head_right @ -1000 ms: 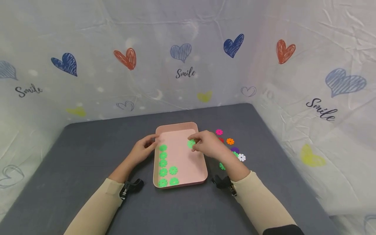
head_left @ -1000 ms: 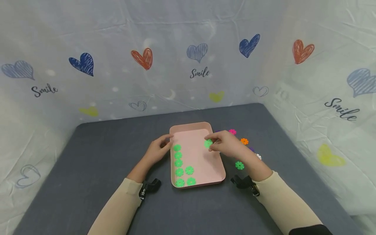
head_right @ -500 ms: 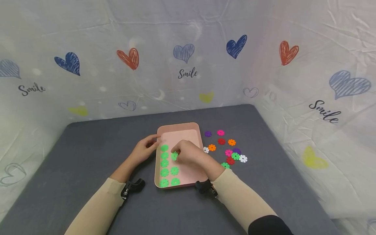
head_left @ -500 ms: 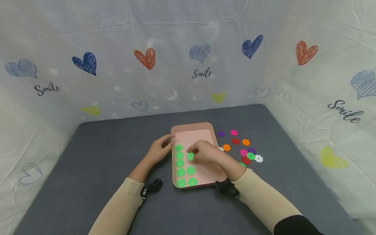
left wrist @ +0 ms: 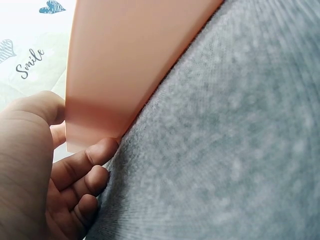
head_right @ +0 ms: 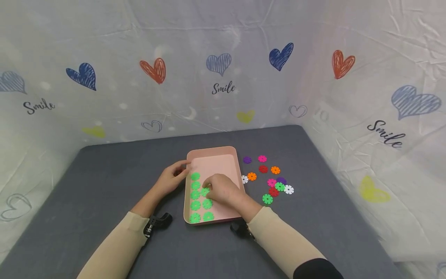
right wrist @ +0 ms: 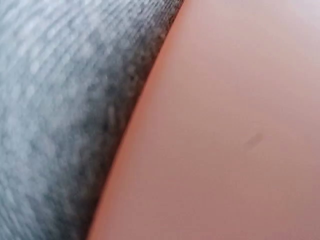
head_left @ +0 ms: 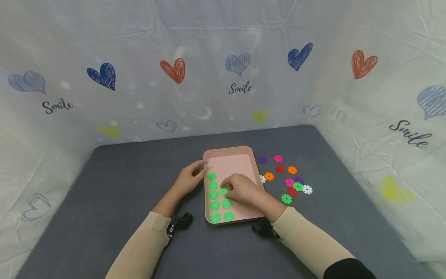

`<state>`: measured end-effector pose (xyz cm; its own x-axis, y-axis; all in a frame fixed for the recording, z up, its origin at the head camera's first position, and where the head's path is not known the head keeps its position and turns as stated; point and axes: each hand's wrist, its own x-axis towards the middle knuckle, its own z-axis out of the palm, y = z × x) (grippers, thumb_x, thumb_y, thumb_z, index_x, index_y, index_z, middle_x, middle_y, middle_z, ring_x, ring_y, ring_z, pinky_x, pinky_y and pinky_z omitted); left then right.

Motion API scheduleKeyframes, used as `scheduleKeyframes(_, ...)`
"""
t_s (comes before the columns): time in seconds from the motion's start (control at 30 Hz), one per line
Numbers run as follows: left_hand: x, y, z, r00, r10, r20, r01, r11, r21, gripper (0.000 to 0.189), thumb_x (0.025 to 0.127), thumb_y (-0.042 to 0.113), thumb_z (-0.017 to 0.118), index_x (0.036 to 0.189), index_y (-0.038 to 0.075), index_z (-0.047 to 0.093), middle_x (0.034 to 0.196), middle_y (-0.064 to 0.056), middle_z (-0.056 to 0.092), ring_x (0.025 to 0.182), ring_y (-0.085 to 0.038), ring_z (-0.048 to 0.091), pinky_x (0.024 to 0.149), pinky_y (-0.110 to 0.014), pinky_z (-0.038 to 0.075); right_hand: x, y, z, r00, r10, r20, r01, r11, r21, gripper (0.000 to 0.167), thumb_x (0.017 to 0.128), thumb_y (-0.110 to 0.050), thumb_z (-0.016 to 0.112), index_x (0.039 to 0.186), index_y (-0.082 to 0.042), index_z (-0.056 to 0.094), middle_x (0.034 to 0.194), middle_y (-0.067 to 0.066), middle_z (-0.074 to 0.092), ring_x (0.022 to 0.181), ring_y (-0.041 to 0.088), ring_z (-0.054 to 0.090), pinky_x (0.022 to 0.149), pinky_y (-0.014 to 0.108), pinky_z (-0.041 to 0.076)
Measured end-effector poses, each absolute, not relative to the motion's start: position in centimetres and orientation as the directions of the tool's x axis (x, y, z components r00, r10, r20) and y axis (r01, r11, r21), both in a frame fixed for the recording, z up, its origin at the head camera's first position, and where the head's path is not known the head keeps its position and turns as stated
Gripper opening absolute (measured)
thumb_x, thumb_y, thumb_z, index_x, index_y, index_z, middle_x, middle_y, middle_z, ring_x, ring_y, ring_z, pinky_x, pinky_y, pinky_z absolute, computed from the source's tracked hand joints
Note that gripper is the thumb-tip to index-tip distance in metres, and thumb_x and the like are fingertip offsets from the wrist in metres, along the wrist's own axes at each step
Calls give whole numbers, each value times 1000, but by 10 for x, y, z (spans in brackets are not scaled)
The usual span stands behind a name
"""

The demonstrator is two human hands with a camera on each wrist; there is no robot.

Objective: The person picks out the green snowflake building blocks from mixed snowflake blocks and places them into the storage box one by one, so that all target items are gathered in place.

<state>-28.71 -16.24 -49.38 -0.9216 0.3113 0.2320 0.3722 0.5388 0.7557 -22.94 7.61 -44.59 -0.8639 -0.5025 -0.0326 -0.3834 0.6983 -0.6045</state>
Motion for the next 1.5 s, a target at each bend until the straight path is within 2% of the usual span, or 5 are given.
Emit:
scheduleKeyframes(0.3,-287,-161,-493,-925,302,231,366,538,759,39,106,26,60,143,12,61,89,-3,65,68,-20,54,66,-39,44,-218,101,-423,-887,-462,-18,-341,679,-651,35,93,-13,75,126,-5,72,75,-3,55,56,11,44,58,28,39)
scheduleKeyframes(0.73,-284,-166,-492,-929,288,234,359,544,758,39,105,25,61,143,12,61,90,-3,67,70,-19,55,68,-39,44,-229,234,-392,-964,-226,-137,-87,761,-642,22,92,-7,73,112,1,69,99,11,64,80,23,55,69,37,47)
scheduleKeyframes(0.97,-282,-168,-496,-933,285,217,344,545,764,39,105,24,61,143,13,61,95,-4,69,73,-19,58,70,-40,46,-228,264,-413,-920,-159,-359,77,823,-562,23,84,2,78,101,3,63,88,11,56,73,24,48,63,36,43)
scheduleKeyframes(1.23,-282,-165,-495,-932,285,222,348,541,766,39,105,26,62,142,14,62,93,-4,68,73,-19,57,69,-40,45,-229,264,-422,-925,-120,-361,87,857,-508,29,82,-7,85,72,-9,58,70,2,48,62,18,42,59,34,37)
scheduleKeyframes(1.5,-284,-161,-494,-929,297,221,353,537,766,40,106,28,61,143,14,61,93,-4,68,73,-20,57,69,-39,45,-227,260,-403,-907,-266,-325,30,731,-681,18,87,1,67,76,-7,55,60,-1,38,54,14,32,55,33,32)
